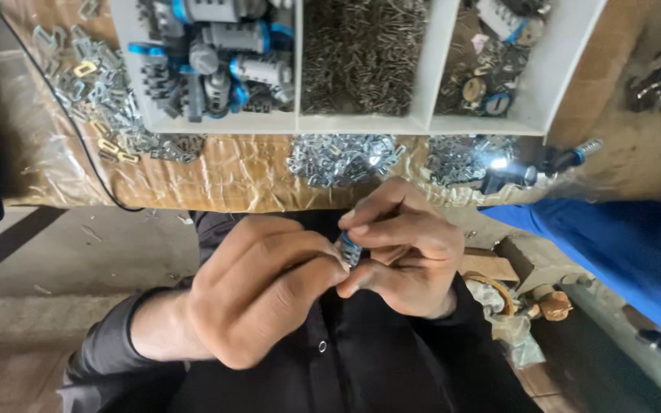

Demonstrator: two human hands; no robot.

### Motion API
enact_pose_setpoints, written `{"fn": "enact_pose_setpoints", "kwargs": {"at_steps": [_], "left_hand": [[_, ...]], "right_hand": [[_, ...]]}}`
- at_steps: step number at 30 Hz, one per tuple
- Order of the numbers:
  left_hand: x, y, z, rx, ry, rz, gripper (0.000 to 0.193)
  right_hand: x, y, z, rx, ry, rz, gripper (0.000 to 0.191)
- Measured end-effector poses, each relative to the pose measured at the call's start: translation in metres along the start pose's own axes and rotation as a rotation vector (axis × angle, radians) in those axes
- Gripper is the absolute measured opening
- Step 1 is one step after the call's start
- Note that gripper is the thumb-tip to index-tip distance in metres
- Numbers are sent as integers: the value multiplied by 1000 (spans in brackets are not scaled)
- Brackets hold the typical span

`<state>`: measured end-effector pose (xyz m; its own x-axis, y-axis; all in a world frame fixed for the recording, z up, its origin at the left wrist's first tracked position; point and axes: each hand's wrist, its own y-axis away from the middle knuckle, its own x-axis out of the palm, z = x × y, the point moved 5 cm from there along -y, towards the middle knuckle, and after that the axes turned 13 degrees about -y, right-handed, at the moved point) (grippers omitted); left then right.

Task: The person sits at a workbench assembling lock cylinders. They pick small key pins and springs from a compartment tray, insert them into a lock core held in their hands, and place finished cylinders with a pile of completed locks on the table.

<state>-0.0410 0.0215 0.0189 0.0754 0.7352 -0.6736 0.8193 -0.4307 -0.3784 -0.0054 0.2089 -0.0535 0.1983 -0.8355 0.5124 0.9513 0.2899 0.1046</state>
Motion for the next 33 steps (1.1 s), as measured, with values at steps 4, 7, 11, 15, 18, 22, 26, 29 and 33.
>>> {"fn": "enact_pose_setpoints", "kwargs": {"at_steps": [4,7,11,15,18,22,26,29,33], "left_hand": [[11,5,-7,-90,136,132,16],[29,6,10,-384,649,308,22],[47,-2,-13,-571,687,350,49],[62,-26,-32,-296,278,257,32],[104,-65,-55,-16,-365,256,32],[116,-86,-55,48,-529,249,38],[129,-75,-38,11,-295,308,32],[84,-70,-5,-275,142,268,27],[19,-36,75,-280,786,176,33]], "right_hand": [[-5,4,-6,31,-122,-15,40],[-8,5,-2,37,-130,141,37],[-32,15,16,60,-193,203,38],[-58,42,51,29,-439,-130,26],[-82,64,66,-120,-371,-361,23],[-100,76,77,-201,-283,-433,22],[-100,64,70,-196,-249,-480,20],[-81,43,78,-159,-237,-439,19],[-42,-6,89,-89,-191,-274,20]]}}
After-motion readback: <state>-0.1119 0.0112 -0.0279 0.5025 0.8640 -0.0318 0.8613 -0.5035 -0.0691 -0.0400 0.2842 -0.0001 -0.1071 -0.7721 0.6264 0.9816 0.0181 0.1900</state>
